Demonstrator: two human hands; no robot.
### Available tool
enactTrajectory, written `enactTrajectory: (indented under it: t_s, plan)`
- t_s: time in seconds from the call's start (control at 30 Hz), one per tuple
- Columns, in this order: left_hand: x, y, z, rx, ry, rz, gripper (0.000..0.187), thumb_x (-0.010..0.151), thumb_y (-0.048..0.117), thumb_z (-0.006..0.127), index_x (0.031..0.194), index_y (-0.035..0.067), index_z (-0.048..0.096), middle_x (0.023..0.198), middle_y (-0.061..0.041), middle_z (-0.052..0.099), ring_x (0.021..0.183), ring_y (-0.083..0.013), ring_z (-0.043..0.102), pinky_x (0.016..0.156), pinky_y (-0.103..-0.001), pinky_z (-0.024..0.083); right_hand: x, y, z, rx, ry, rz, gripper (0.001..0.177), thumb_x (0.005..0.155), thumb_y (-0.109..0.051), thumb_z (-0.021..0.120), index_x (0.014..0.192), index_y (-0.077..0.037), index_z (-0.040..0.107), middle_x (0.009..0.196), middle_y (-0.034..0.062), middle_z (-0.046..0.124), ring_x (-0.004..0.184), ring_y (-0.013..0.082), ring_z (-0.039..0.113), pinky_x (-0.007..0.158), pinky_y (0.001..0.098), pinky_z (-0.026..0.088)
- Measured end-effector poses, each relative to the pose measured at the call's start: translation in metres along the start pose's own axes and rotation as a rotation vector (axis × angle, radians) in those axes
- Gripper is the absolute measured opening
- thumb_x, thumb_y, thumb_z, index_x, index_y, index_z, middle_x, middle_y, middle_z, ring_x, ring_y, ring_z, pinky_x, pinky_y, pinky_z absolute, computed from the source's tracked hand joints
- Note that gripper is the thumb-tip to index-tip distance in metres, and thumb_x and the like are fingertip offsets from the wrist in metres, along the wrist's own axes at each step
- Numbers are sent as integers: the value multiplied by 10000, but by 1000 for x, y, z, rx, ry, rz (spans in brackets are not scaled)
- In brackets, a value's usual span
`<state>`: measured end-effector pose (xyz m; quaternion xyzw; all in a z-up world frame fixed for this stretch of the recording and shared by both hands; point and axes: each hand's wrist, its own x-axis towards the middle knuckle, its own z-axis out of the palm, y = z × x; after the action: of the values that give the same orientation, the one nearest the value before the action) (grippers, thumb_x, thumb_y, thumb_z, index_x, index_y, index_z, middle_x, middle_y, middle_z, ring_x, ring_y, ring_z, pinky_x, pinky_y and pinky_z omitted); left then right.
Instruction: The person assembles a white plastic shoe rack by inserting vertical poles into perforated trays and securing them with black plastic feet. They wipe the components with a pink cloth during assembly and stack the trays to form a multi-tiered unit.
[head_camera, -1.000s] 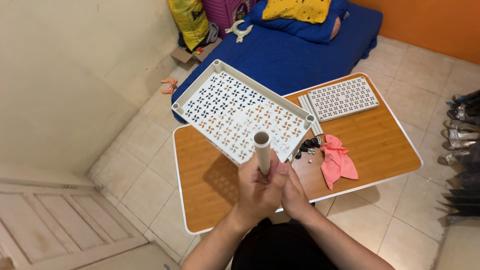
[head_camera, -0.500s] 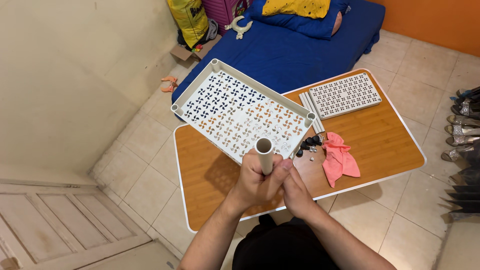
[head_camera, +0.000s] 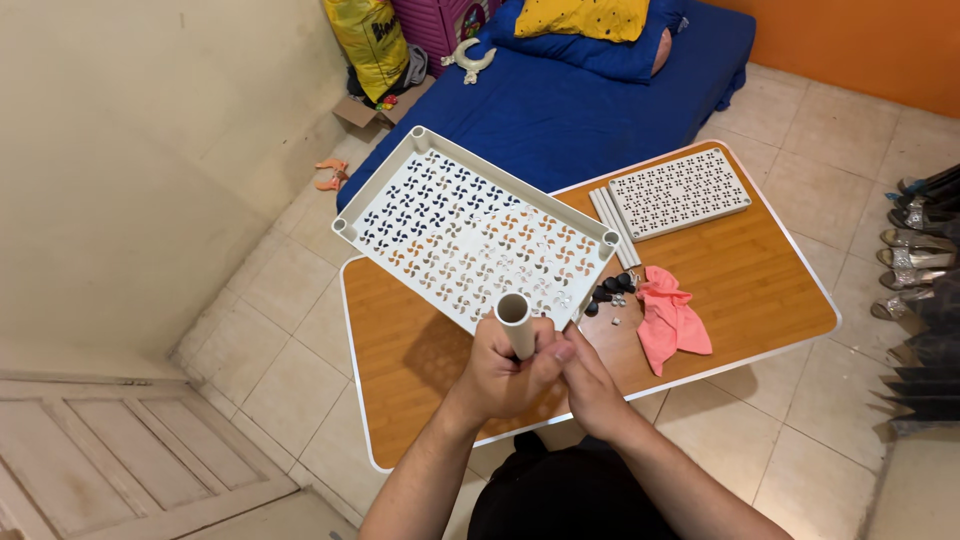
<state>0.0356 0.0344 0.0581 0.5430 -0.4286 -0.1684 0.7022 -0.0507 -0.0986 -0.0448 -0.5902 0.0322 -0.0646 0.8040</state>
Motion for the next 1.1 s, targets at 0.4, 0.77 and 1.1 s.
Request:
enactTrajectory:
  t_s: [0.4, 0.77, 1.1]
  plan:
    - [-10, -8, 16, 111, 239, 225, 149, 1016, 28, 595, 870, 13, 566, 723, -36, 578, 615, -90, 477, 577, -246, 384, -16, -19, -26, -32, -71, 33, 421, 1106, -317, 447, 1293, 39, 570, 1256, 154, 654, 1248, 233, 613, 1117, 401, 461]
    - [-11, -14, 62, 529, 755, 371, 302, 948, 31, 545, 1236, 14, 454, 1207, -147, 498, 1044, -200, 580, 936, -361, 534, -13, 38, -142, -369, -74, 418, 335, 999, -270, 542, 1223, -40, 635, 1151, 73, 729, 1131, 165, 662, 974, 353, 509]
    - [-20, -48, 133, 720, 1100, 797, 126, 911, 119, 626, 985, 105, 525, 907, -60, 554, 763, -182, 490, 724, -325, 452, 0, 161, -281, -713, -84, 706, 419, 964, -325, 604, 1278, -48, 624, 1164, 155, 784, 1063, 227, 737, 913, 346, 554]
